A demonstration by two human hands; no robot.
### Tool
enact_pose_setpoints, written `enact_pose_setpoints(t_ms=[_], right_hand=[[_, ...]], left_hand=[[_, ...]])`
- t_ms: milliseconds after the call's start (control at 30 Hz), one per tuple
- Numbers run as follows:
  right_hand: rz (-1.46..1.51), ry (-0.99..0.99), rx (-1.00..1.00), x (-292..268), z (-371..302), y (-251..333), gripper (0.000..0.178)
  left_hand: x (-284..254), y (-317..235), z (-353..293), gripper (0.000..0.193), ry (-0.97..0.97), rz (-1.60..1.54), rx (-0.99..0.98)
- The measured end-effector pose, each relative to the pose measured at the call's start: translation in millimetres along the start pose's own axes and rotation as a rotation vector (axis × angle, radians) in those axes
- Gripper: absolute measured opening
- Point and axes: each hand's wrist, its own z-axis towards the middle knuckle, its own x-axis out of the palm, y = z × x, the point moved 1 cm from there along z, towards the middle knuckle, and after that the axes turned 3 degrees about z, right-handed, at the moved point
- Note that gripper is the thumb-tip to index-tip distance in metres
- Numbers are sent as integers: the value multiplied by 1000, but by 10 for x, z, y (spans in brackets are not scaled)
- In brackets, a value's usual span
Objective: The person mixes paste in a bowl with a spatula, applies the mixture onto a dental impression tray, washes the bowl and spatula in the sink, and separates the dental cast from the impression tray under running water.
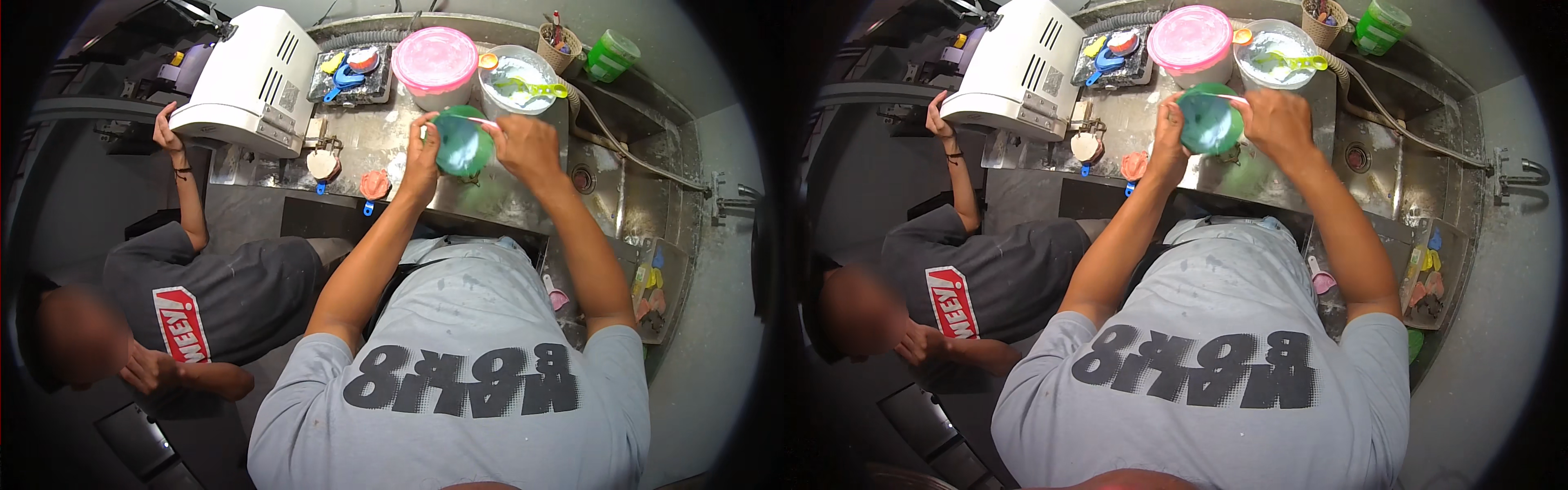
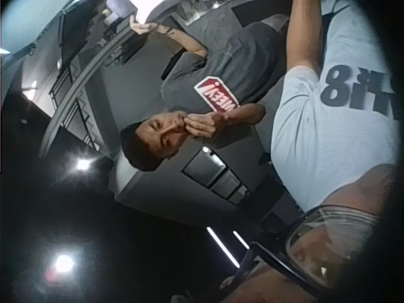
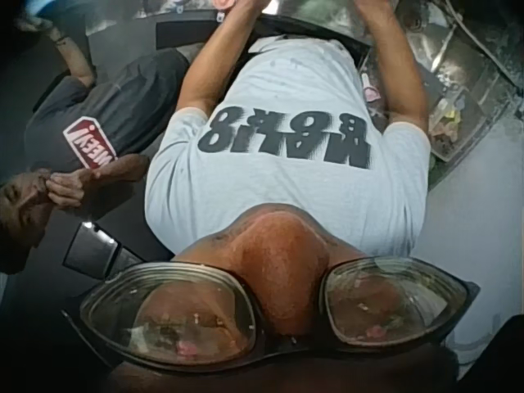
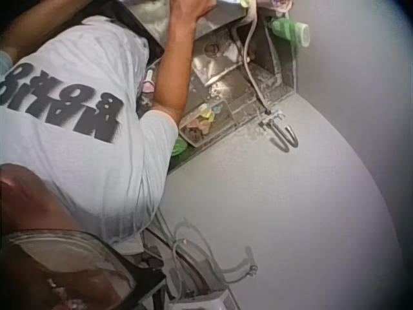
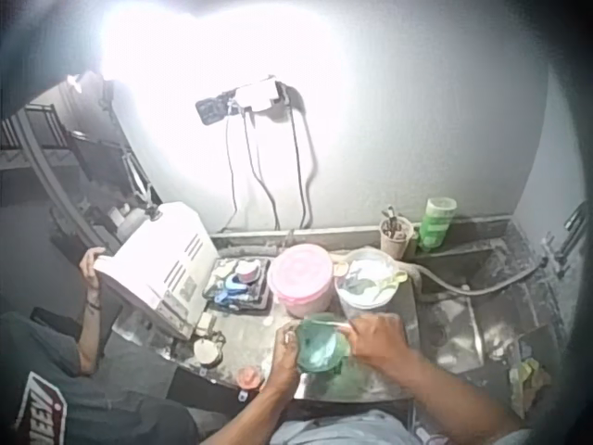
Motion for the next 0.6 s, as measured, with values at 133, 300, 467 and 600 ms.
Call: enact_pose_setpoints(t_ms=[133, 300, 467, 600], right_hand=[[85, 326, 198, 310, -223, 174, 40], [15, 404, 411, 214, -122, 251, 39], [43, 286, 285, 36, -11, 272, 38], [10, 398, 71, 141, -224, 514, 38]], left_hand=[[-181, 379, -35, 61, -57, 174, -31], [-56, 131, -152, 61, -41, -140, -77], [-73, 262, -246, 63, -72, -11, -175], [-115, 269, -231, 66, -34, 20, -227]])
